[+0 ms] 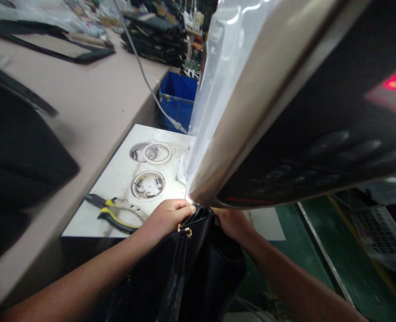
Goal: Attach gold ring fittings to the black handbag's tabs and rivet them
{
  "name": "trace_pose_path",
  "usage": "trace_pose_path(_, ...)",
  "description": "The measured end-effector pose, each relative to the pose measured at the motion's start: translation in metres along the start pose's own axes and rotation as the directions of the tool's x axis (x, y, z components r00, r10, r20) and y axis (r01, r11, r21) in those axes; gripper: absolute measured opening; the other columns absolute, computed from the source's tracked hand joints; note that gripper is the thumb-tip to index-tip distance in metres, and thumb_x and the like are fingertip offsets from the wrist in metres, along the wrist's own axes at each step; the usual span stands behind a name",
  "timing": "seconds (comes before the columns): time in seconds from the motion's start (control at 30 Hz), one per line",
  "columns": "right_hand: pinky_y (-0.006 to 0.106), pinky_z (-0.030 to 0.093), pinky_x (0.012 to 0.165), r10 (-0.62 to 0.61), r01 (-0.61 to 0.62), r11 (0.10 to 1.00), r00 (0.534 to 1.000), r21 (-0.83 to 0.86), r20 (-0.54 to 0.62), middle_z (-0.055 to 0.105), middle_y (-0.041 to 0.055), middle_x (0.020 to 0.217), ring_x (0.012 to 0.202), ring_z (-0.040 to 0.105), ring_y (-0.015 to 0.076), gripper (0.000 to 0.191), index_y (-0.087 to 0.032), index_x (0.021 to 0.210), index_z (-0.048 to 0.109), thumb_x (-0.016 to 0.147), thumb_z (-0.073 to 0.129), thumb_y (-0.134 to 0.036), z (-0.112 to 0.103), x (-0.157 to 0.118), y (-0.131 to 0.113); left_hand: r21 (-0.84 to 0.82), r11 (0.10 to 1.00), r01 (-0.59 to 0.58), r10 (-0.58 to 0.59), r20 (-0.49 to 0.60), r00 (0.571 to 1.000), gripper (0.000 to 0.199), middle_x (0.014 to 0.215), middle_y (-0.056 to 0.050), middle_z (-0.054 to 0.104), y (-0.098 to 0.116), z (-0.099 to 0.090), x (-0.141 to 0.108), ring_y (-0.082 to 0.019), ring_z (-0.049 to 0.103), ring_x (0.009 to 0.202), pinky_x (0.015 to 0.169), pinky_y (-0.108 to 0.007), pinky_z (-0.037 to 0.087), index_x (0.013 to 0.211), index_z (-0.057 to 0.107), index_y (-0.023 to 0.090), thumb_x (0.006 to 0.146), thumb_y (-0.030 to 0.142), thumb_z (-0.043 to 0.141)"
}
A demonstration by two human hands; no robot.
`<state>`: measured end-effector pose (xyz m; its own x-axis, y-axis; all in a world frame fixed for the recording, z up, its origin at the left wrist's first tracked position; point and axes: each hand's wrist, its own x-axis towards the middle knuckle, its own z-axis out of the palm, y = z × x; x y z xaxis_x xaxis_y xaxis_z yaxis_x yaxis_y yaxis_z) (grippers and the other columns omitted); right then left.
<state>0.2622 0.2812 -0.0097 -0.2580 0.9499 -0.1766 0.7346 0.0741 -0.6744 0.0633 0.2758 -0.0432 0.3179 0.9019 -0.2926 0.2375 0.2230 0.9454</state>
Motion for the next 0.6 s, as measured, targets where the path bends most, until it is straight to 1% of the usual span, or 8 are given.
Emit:
trace_pose_path(0.1,0.034,0.049,0.081,0.068,-0.062,0.99,0.997,0.127,-0.04,0.068,0.0016,0.078,0.085,0.063,0.0233,0.046,-0.022,0.073,0.063,0.098,0.045,-0.055,0.002,-0.018,-0.007,0.035,0.996,-0.076,0.076,0.008,0.997,0.031,0.061,0.003,0.051,0.005,0.003,-0.021,-0.016,0.05,0.065,0.062,-0.029,0.032,0.061,0.053,0.02,0.085,0.038,0.054)
trace_pose_path(0.17,0.03,0.046,0.073,0.089,-0.087,0.976,0.996,0.201,-0.002,0.066,0.0,0.08,0.081,0.06,0.0197,0.045,-0.02,0.08,0.064,0.099,0.048,-0.058,0.001,-0.035,-0.011,0.11,0.988,-0.111,0.109,0.027,0.994,0.032,0.066,0.002,0.057,0.007,0.008,-0.04,-0.017,0.055,0.07,0.065,-0.029,0.035,0.066,0.057,0.02,0.091,0.038,0.051)
trace_pose_path(0.27,0.028,0.044,0.075,0.023,-0.055,0.972,0.99,0.23,0.137,0.068,-0.0011,0.083,0.083,0.061,0.0179,0.033,-0.019,0.091,0.07,0.095,0.062,-0.05,-0.002,-0.064,-0.013,0.275,0.943,-0.186,0.175,0.062,0.983,0.033,0.074,-0.001,0.064,0.007,0.02,-0.073,-0.018,0.058,0.076,0.07,-0.03,0.037,0.073,0.062,0.021,0.097,0.039,0.048)
trace_pose_path(0.33,0.028,0.043,0.076,-0.039,-0.003,0.975,0.982,0.223,0.185,0.068,-0.0015,0.082,0.083,0.061,0.0176,0.025,-0.019,0.09,0.072,0.091,0.068,-0.044,-0.003,-0.082,-0.015,0.365,0.898,-0.246,0.238,0.066,0.969,0.033,0.079,-0.003,0.066,0.005,0.028,-0.094,-0.019,0.059,0.078,0.071,-0.03,0.039,0.076,0.063,0.021,0.098,0.039,0.047)
trace_pose_path(0.4,0.029,0.044,0.079,-0.098,0.058,0.97,0.982,0.237,0.164,0.07,-0.0012,0.085,0.086,0.062,0.0177,0.019,-0.019,0.087,0.073,0.089,0.071,-0.038,-0.002,-0.099,-0.018,0.408,0.868,-0.282,0.284,0.057,0.957,0.034,0.083,-0.005,0.068,0.003,0.036,-0.114,-0.02,0.06,0.08,0.072,-0.03,0.042,0.077,0.065,0.021,0.099,0.039,0.046)
trace_pose_path(0.47,0.029,0.044,0.082,-0.147,0.113,0.962,0.982,0.249,0.123,0.07,-0.0009,0.088,0.088,0.063,0.0172,0.012,-0.02,0.086,0.073,0.086,0.072,-0.032,0.001,-0.117,-0.023,0.406,0.858,-0.314,0.315,0.067,0.947,0.036,0.087,-0.008,0.07,0.0,0.042,-0.132,-0.022,0.062,0.083,0.074,-0.03,0.047,0.082,0.069,0.023,0.099,0.043,0.044)
trace_pose_path(0.53,0.028,0.044,0.08,-0.184,0.155,0.959,0.978,0.238,0.102,0.07,-0.001,0.09,0.088,0.064,0.016,0.006,-0.021,0.086,0.073,0.084,0.071,-0.025,0.008,-0.135,-0.027,0.389,0.852,-0.35,0.339,0.098,0.936,0.036,0.094,-0.01,0.073,-0.005,0.046,-0.148,-0.025,0.065,0.089,0.081,-0.032,0.052,0.093,0.074,0.026,0.098,0.046,0.045)
trace_pose_path(0.6,0.026,0.044,0.076,-0.236,0.212,0.954,0.967,0.212,0.095,0.07,-0.0013,0.092,0.086,0.064,0.0149,0.006,-0.022,0.087,0.074,0.082,0.071,-0.022,0.02,-0.151,-0.026,0.398,0.847,-0.353,0.336,0.114,0.935,0.037,0.099,-0.009,0.076,-0.011,0.05,-0.163,-0.027,0.067,0.098,0.09,-0.035,0.054,0.103,0.077,0.031,0.097,0.049,0.045)
